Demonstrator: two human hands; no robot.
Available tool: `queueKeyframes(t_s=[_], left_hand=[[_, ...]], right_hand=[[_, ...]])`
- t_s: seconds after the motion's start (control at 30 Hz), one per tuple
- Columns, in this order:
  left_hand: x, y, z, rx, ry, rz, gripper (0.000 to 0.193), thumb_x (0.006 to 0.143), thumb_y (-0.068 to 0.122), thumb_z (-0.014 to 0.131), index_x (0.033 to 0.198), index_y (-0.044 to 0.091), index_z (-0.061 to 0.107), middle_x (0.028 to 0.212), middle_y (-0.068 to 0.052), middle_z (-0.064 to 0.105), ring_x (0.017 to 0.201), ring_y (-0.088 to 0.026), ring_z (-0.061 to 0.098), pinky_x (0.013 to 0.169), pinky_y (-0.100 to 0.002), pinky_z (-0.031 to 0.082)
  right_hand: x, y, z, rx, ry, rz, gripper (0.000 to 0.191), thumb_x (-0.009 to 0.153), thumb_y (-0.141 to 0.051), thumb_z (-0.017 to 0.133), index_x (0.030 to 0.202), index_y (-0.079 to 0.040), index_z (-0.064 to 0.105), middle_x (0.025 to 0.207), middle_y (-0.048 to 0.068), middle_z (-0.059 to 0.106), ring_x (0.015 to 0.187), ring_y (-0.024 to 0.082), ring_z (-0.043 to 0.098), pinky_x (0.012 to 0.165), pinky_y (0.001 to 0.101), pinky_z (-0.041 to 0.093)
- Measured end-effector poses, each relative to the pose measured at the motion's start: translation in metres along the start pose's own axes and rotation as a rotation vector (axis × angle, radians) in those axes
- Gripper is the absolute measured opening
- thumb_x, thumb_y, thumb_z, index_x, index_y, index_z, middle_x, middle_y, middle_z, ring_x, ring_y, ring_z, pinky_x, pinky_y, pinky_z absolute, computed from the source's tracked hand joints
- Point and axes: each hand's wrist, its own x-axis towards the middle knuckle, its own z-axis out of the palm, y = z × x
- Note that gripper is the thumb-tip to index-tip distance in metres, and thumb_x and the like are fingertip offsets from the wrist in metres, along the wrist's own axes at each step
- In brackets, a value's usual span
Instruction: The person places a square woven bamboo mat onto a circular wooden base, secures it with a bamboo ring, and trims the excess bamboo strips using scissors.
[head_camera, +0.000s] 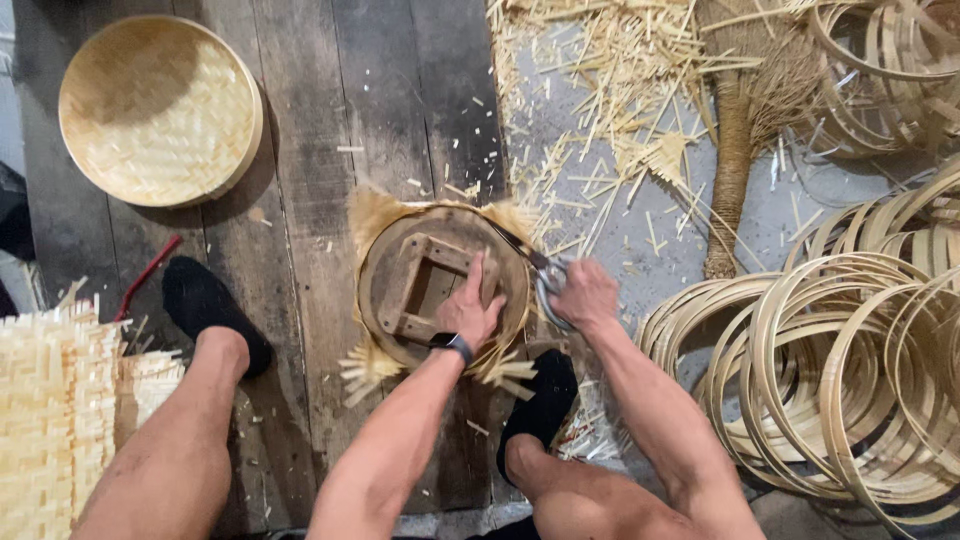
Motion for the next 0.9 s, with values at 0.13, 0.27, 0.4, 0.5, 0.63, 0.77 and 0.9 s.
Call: queueKeyframes(t_s=[0.13, 0.27, 0.4, 0.5, 0.63, 0.77, 0.9], left_hand=[[-0.003, -0.012, -0.016, 0.143, -0.181, 0.113, 0.094, 0.085, 0.043, 0.079, 0.160, 0.040, 0.022, 0.110, -0.016, 0.073, 0.096, -0.040, 0.070, 0.083, -0.050, 0.056], [-0.002, -0.011, -0.017, 0.111, -0.140, 0.148, 0.095, 0.082, 0.041, 0.081, 0.158, 0.040, 0.023, 0.110, -0.015, 0.074, 0.094, -0.041, 0.071, 0.083, -0.050, 0.057], [-0.004, -0.012, -0.026, 0.116, -0.222, 0.103, 0.095, 0.086, 0.038, 0.080, 0.160, 0.040, 0.021, 0.111, -0.016, 0.072, 0.097, -0.039, 0.070, 0.085, -0.049, 0.056], [-0.012, -0.014, -0.040, 0.233, -0.321, 0.136, 0.094, 0.086, 0.042, 0.074, 0.166, 0.040, 0.024, 0.120, -0.014, 0.069, 0.112, -0.036, 0.067, 0.098, -0.048, 0.054], [-0.017, 0.003, -0.033, 0.259, 0.043, -0.091, 0.122, 0.070, 0.078, 0.077, 0.151, 0.004, 0.025, 0.152, -0.031, 0.036, 0.141, -0.049, 0.031, 0.113, -0.060, 0.027], [0.003, 0.028, -0.002, 0.264, 0.047, -0.320, 0.126, 0.074, 0.083, 0.063, 0.156, -0.001, 0.019, 0.161, -0.030, 0.022, 0.148, -0.051, 0.018, 0.120, -0.064, 0.008], [0.004, 0.026, 0.006, 0.299, 0.044, -0.290, 0.121, 0.076, 0.071, 0.067, 0.158, -0.004, 0.017, 0.161, -0.028, 0.025, 0.148, -0.052, 0.018, 0.121, -0.064, 0.008]], right_hand=[[-0.021, 0.021, -0.015, -0.030, -0.236, 0.064, 0.035, 0.087, -0.038, 0.062, 0.098, -0.006, 0.071, 0.093, 0.015, 0.067, 0.090, 0.028, 0.066, 0.080, 0.0439, 0.056], [-0.006, 0.002, -0.012, -0.065, -0.137, 0.047, 0.060, 0.089, -0.057, 0.067, 0.101, 0.002, 0.068, 0.087, 0.017, 0.064, 0.082, 0.029, 0.064, 0.071, 0.0431, 0.056], [0.012, -0.011, -0.001, -0.085, 0.014, -0.033, 0.054, 0.076, -0.048, 0.072, 0.094, 0.002, 0.069, 0.089, 0.017, 0.064, 0.083, 0.031, 0.064, 0.070, 0.0447, 0.056], [-0.001, 0.012, -0.007, -0.036, -0.276, -0.001, 0.044, 0.097, -0.046, 0.058, 0.099, -0.004, 0.071, 0.095, 0.016, 0.065, 0.083, 0.027, 0.066, 0.075, 0.0427, 0.056], [-0.015, 0.025, -0.018, -0.049, -0.052, -0.061, 0.046, 0.082, -0.044, 0.068, 0.100, -0.001, 0.069, 0.093, 0.016, 0.065, 0.084, 0.028, 0.063, 0.075, 0.0435, 0.055], [0.006, -0.005, -0.012, -0.016, 0.047, -0.166, 0.046, 0.081, -0.046, 0.071, 0.097, -0.003, 0.071, 0.089, 0.016, 0.065, 0.079, 0.031, 0.063, 0.067, 0.0456, 0.055], [0.021, -0.010, -0.011, -0.060, -0.207, -0.006, 0.053, 0.072, -0.048, 0.075, 0.102, -0.004, 0.068, 0.094, 0.014, 0.066, 0.082, 0.028, 0.064, 0.074, 0.0435, 0.058]])
